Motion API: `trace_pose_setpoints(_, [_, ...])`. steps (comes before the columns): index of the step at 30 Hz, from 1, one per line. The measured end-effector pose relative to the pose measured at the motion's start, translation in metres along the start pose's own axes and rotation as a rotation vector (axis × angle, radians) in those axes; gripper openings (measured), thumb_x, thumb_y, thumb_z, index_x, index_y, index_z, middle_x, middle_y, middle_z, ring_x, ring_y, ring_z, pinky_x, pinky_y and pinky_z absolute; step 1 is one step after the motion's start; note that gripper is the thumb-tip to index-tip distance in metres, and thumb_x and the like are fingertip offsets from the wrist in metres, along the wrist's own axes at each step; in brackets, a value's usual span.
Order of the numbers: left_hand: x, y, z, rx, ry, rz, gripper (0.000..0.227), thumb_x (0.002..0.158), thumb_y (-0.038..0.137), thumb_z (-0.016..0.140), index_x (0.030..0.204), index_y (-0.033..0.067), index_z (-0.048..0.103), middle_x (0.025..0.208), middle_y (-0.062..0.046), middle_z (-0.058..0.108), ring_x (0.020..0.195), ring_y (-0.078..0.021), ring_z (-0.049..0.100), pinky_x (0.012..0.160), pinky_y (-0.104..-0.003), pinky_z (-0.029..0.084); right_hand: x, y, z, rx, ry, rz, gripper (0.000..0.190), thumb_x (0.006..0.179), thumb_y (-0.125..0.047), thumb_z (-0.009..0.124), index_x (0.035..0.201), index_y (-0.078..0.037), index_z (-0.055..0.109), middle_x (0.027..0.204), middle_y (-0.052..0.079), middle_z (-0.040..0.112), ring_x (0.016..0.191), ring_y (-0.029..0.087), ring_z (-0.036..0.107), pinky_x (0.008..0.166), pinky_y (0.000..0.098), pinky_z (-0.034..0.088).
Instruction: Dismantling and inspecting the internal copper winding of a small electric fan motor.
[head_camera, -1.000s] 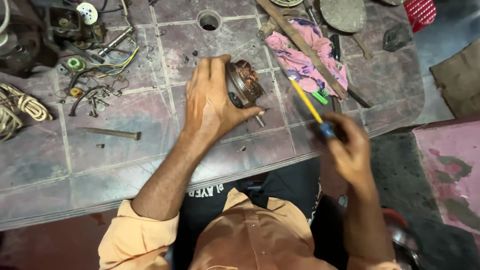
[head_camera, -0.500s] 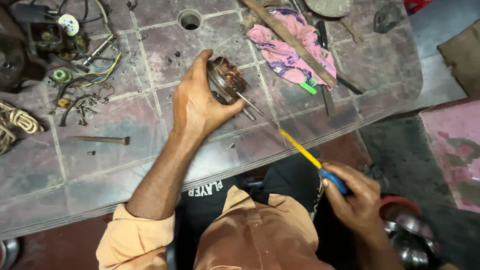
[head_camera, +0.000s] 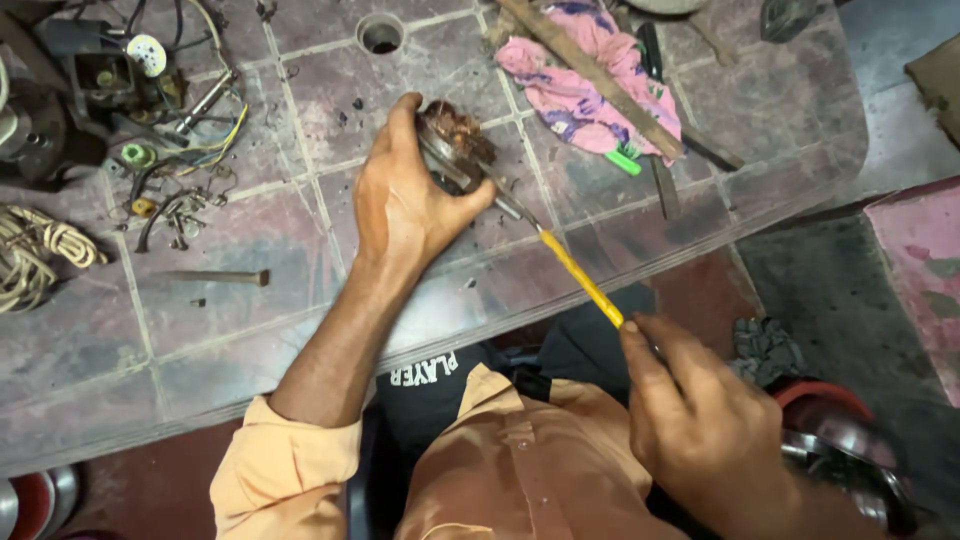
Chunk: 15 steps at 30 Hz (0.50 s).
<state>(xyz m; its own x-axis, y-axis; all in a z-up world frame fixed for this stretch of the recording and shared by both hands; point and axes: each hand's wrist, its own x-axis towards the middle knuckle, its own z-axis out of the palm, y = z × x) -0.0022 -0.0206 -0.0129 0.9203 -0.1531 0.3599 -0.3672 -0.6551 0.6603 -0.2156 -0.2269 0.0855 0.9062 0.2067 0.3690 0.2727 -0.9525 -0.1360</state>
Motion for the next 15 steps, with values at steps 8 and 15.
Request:
trace_pose_setpoints(8, [0.001, 0.002, 0.001, 0.042, 0.044, 0.019, 0.085, 0.069, 0.04, 0.091, 0.134, 0.0024, 0.051, 0.114, -0.021, 0.073, 0.101, -0.0368, 0.073, 0.087, -0.044, 0.058, 0.012, -0.009, -0.022, -0.355, -0.147, -0.173, 0.042, 0.081, -0.011, 0.065, 0.12, 0.004, 0.073, 0.121, 0.018, 0.073, 0.081, 0.024, 0.074, 0.059, 0.0339, 0.057])
trace_pose_setpoints(15, [0.0, -0.001, 0.002, 0.037, 0.077, 0.088, 0.083, 0.069, 0.041, 0.093, 0.13, 0.0035, 0.053, 0.108, -0.02, 0.074, 0.095, -0.0358, 0.075, 0.083, -0.042, 0.059, 0.072, 0.062, -0.054, -0.009, -0.147, -0.091, 0.032, 0.08, -0.008, 0.072, 0.112, -0.005, 0.074, 0.106, 0.014, 0.076, 0.079, 0.028, 0.072, 0.062, 0.0375, 0.055])
